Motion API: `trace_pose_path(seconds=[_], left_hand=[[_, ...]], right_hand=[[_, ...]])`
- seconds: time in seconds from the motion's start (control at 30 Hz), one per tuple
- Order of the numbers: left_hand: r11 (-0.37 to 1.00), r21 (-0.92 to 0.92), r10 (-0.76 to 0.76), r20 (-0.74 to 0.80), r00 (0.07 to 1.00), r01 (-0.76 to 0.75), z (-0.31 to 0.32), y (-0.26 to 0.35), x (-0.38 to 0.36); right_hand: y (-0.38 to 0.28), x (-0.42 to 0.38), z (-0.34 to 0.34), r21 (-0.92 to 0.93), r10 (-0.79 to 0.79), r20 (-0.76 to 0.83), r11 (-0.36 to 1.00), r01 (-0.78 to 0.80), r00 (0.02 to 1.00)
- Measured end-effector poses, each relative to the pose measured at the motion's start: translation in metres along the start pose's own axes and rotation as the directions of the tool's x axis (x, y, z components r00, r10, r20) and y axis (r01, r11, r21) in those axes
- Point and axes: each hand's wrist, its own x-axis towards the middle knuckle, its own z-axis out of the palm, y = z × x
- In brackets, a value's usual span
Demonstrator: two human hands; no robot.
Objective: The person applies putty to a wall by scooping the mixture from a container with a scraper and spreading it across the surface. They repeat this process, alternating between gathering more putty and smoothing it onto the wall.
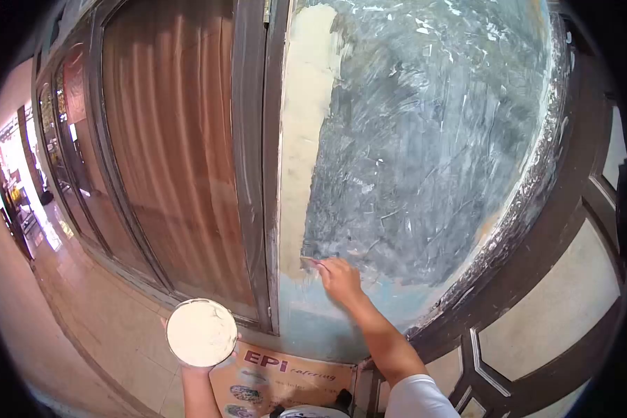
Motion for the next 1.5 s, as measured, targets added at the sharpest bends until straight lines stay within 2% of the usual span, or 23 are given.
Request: trace_pose_path(seconds=[0.07, 0.17, 0.23, 0.27, 0.43, 0.5, 0.53, 0.57, 0.63, 0.67, 0.77, 0.83, 0.9, 0.93, 0.97, 1.03, 1.1, 1.17, 1.2, 1.3, 1.37, 1.47, 1.5], left_hand=[[0.997, -0.031, 0.062, -0.077, 0.995, -0.065, -0.023, 0.006, -0.002], [0.997, 0.050, 0.063, -0.031, 0.998, -0.061, -0.021, 0.003, 0.006], [0.999, 0.037, 0.027, -0.029, 0.999, -0.026, -0.017, 0.002, 0.011], [0.999, 0.034, 0.005, -0.013, 1.000, -0.005, -0.016, 0.002, 0.013], [0.999, 0.041, 0.002, 0.008, 1.000, -0.002, -0.019, 0.003, 0.017], [0.999, 0.046, 0.017, 0.017, 1.000, -0.018, -0.016, 0.005, 0.017], [0.999, 0.053, 0.006, 0.043, 0.999, -0.009, -0.014, 0.006, 0.018], [0.998, 0.063, -0.005, 0.068, 0.998, 0.001, -0.011, 0.008, 0.020], [0.999, 0.042, 0.015, 0.054, 0.998, -0.017, -0.010, 0.010, 0.018], [0.999, 0.021, 0.026, 0.023, 0.999, -0.026, -0.012, 0.011, 0.012], [0.986, 0.107, 0.124, 0.019, 0.992, -0.126, -0.026, 0.012, 0.008], [0.995, 0.067, 0.076, 0.037, 0.996, -0.078, -0.019, 0.009, 0.005], [0.998, 0.047, 0.035, 0.076, 0.997, -0.038, -0.016, 0.007, 0.005], [0.997, 0.080, -0.009, 0.096, 0.995, 0.001, -0.012, 0.009, 0.005], [0.997, 0.079, -0.005, 0.095, 0.995, -0.003, -0.014, 0.010, 0.005], [0.989, 0.092, 0.128, -0.113, 0.985, -0.118, -0.026, 0.010, 0.000], [0.992, 0.116, 0.054, -0.018, 0.998, -0.052, -0.029, 0.012, 0.000], [0.990, 0.122, 0.062, 0.017, 0.998, -0.064, -0.027, 0.010, 0.001], [0.991, 0.120, 0.061, 0.016, 0.998, -0.063, -0.025, 0.009, 0.001], [0.999, 0.045, 0.017, 0.051, 0.999, -0.020, -0.010, 0.007, 0.006], [0.997, 0.069, 0.025, -0.011, 1.000, -0.024, -0.003, 0.008, 0.004], [0.995, 0.060, 0.082, -0.074, 0.994, -0.077, -0.011, 0.011, 0.005], [0.994, 0.062, 0.091, -0.061, 0.994, -0.087, -0.009, 0.010, 0.006]], right_hand=[[0.003, -0.015, 0.006, -0.016, -0.007, 0.074, 1.000, 0.008, 0.997], [0.006, -0.034, 0.027, -0.033, -0.023, 0.202, 0.999, 0.030, 0.979], [0.006, -0.018, 0.027, -0.290, 0.081, 0.311, 0.957, 0.013, 0.947], [0.011, -0.009, 0.020, -0.163, -0.039, 0.107, 0.985, 0.057, 0.993], [-0.003, -0.024, 0.008, 0.041, -0.089, -0.058, 0.995, 0.092, 0.994], [0.002, -0.046, 0.034, -0.064, -0.086, 0.286, 0.992, 0.109, 0.954], [0.005, -0.040, 0.043, -0.191, -0.056, 0.327, 0.974, 0.124, 0.944], [0.012, -0.034, 0.045, -0.193, -0.059, 0.320, 0.973, 0.126, 0.945], [0.000, 0.008, 0.016, -0.126, -0.116, -0.071, 0.986, 0.106, 0.991], [-0.014, 0.022, -0.006, -0.021, -0.103, -0.148, 0.995, 0.101, 0.984], [-0.011, 0.000, 0.000, -0.041, -0.084, -0.076, 0.996, 0.081, 0.994], [0.002, -0.029, 0.028, -0.045, -0.119, -0.007, 0.992, 0.119, 0.993], [0.013, -0.034, 0.042, -0.202, -0.108, 0.306, 0.964, 0.175, 0.946], [0.010, -0.017, 0.037, -0.308, 0.048, 0.241, 0.951, 0.029, 0.969], [0.009, 0.001, 0.028, -0.306, 0.045, 0.243, 0.951, 0.033, 0.969], [-0.014, 0.029, -0.011, -0.015, -0.073, -0.154, 0.997, 0.072, 0.985], [-0.019, 0.016, -0.008, 0.011, -0.012, -0.112, 1.000, 0.014, 0.994], [0.008, -0.031, 0.039, -0.048, -0.178, 0.040, 0.983, 0.180, 0.983], [0.003, -0.041, 0.040, -0.118, -0.110, 0.249, 0.983, 0.143, 0.962], [0.003, 0.017, 0.007, -0.290, -0.048, 0.214, 0.951, 0.111, 0.976], [-0.026, 0.067, -0.047, -0.125, -0.108, -0.152, 0.988, 0.089, 0.982], [-0.027, 0.063, -0.059, -0.065, -0.167, -0.130, 0.985, 0.160, 0.977], [-0.015, 0.039, -0.031, -0.123, -0.173, 0.001, 0.977, 0.172, 0.985]])
